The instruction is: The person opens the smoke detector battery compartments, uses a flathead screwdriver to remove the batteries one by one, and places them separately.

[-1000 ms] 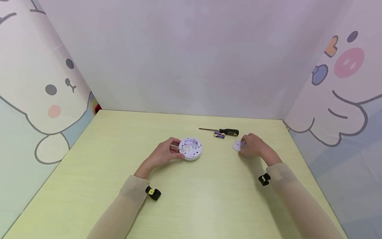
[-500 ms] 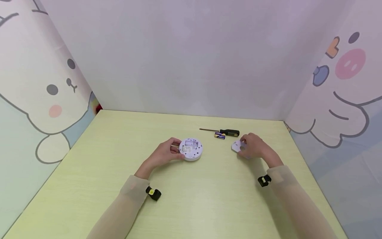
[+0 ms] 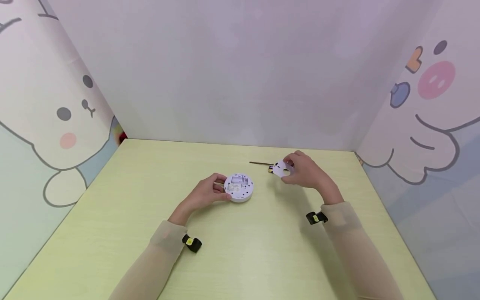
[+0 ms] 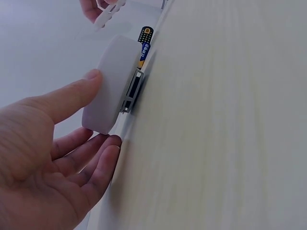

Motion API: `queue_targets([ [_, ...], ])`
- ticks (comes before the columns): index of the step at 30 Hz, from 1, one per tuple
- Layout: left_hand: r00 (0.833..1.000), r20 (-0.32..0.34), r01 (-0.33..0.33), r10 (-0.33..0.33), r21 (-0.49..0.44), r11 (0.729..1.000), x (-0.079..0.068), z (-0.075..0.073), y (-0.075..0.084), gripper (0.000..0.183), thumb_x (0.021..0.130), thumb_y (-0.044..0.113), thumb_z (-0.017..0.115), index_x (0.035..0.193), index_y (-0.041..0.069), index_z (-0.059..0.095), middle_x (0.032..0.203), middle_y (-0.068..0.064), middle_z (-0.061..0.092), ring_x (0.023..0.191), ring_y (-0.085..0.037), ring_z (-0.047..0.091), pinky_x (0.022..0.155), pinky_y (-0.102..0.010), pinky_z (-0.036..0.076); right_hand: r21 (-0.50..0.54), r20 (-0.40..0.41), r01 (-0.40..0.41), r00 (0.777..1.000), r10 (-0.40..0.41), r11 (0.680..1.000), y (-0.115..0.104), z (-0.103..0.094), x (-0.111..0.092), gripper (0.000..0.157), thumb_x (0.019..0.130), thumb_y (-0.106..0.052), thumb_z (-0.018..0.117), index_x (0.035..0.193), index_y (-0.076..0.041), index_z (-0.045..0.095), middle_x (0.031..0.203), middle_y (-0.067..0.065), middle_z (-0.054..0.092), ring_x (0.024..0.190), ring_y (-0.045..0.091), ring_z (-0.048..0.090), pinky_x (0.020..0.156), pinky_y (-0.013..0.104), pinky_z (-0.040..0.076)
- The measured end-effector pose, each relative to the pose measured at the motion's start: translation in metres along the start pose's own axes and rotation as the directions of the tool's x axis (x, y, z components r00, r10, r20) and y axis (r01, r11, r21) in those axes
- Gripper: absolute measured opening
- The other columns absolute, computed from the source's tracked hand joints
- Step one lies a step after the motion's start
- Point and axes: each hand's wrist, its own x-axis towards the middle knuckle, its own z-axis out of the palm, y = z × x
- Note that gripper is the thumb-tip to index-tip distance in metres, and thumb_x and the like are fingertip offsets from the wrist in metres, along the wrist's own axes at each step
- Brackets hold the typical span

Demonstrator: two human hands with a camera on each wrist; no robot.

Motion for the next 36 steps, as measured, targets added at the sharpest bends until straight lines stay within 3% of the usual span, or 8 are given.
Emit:
queue_targets([
  [18,1.0,0.008,-0.024,0.024,-0.005,1.0,0.001,0.002,0.0,0.066,0.087,0.024,0.092,0.142,0.011,0.057,0.124,-0.003,0.07,0.11,-0.019,0.068,0.098,-0.037,0.058,0.096,-0.029,0.045,0.999,-0.042,0.994,-0.058,0.026,0.025,0.056,0.082,-0.02,0.088,0.13,0.001,0.067,0.12,0.014,0.065,0.107,0.029,0.061,0.091,0.043,0.055],
  [36,1.0,0.009,-0.021,0.021,-0.014,1.0,0.0,-0.003,0.001,0.066,0.086,0.023,0.092,0.141,0.011,0.058,0.121,-0.002,0.07,0.108,-0.018,0.069,0.096,-0.037,0.059,0.156,-0.058,0.03,0.998,-0.021,0.987,-0.066,0.035,0.026,0.057,0.084,-0.021,0.088,0.133,-0.002,0.067,0.123,0.014,0.065,0.11,0.029,0.06,0.09,0.041,0.054],
])
